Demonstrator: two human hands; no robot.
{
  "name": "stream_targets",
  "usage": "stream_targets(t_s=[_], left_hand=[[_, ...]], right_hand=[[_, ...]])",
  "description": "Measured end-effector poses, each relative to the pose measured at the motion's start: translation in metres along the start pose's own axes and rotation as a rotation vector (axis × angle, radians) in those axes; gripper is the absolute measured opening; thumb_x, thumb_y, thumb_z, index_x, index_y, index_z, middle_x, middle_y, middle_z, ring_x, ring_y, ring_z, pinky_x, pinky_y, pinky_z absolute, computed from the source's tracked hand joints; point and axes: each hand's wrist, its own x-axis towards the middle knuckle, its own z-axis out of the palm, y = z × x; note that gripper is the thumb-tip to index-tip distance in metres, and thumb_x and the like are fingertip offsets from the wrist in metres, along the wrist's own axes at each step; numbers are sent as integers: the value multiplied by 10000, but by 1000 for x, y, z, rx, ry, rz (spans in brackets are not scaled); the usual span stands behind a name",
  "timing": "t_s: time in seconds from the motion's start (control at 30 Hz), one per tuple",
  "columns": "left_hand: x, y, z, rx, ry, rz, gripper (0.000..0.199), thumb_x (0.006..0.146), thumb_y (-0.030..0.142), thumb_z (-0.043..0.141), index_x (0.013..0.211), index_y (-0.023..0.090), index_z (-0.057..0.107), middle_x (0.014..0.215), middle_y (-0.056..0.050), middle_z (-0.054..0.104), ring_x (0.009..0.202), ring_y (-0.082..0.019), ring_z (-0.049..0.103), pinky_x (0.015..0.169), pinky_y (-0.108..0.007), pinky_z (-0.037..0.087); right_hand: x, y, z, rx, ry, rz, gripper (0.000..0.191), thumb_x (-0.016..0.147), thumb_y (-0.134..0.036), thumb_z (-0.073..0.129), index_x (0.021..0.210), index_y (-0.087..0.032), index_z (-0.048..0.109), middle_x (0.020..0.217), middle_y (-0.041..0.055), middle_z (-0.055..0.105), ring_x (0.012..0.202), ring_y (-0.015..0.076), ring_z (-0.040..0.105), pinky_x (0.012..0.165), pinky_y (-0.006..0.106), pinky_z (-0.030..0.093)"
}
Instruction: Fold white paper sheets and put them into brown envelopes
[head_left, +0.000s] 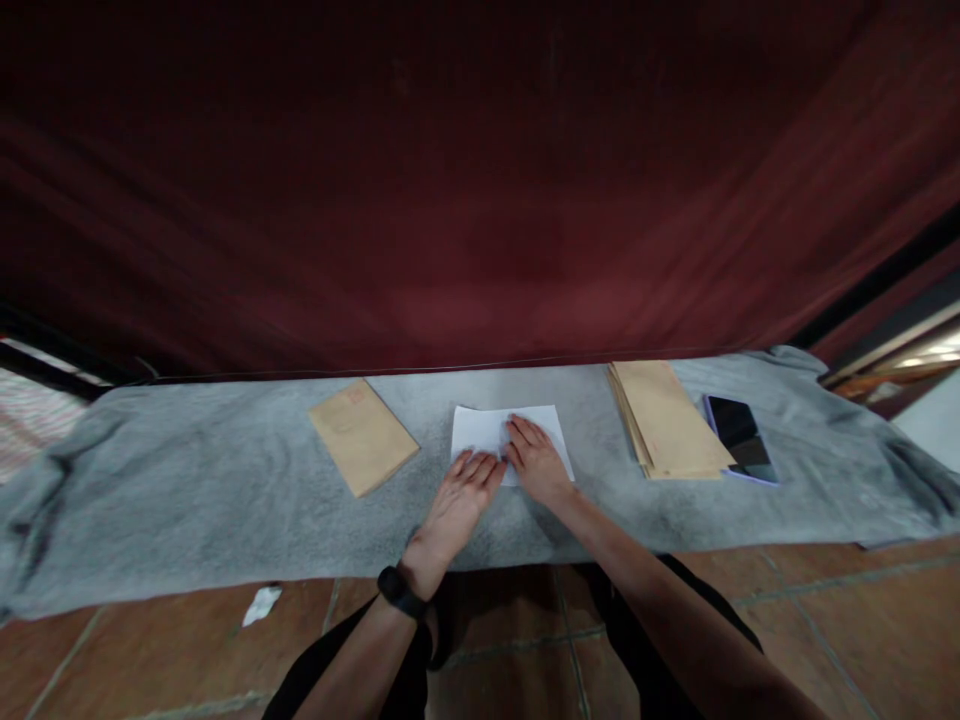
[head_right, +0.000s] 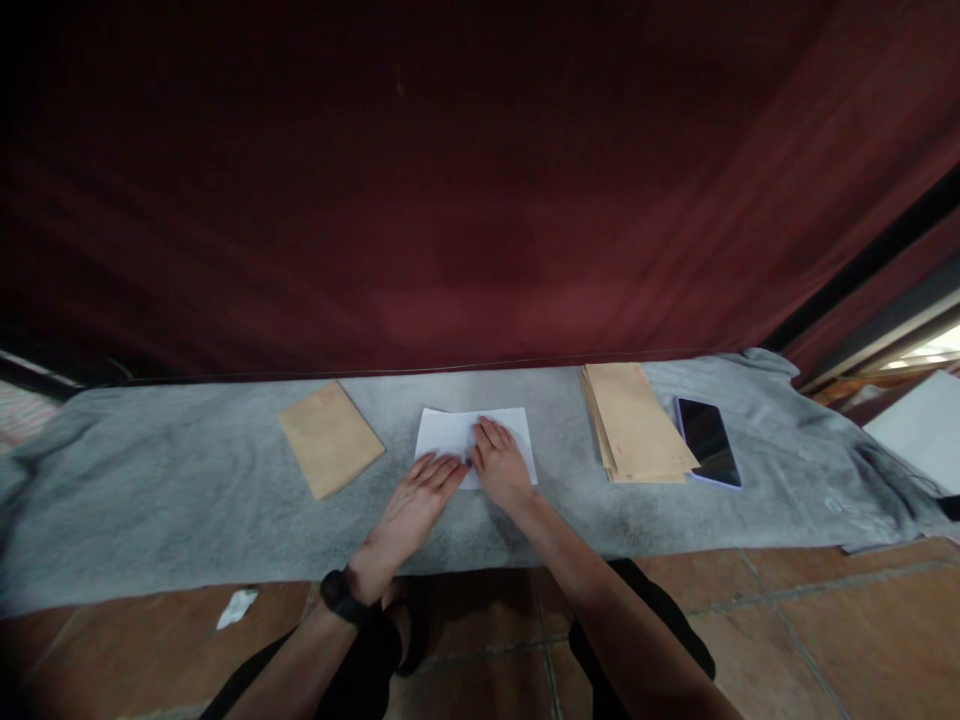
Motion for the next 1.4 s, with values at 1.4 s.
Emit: stream_targets(t_s=[1.4], left_hand=[[70,-2,58,75,149,-779,570,1034,352,357,1534,84,420,1621,-187,334,1523,-311,297,1247,-509,224]], right_hand=[[5,4,0,-484,21,163,478,1063,-347,387,1506,-201,491,1602,113,406,1439,292,434,1193,473,287]])
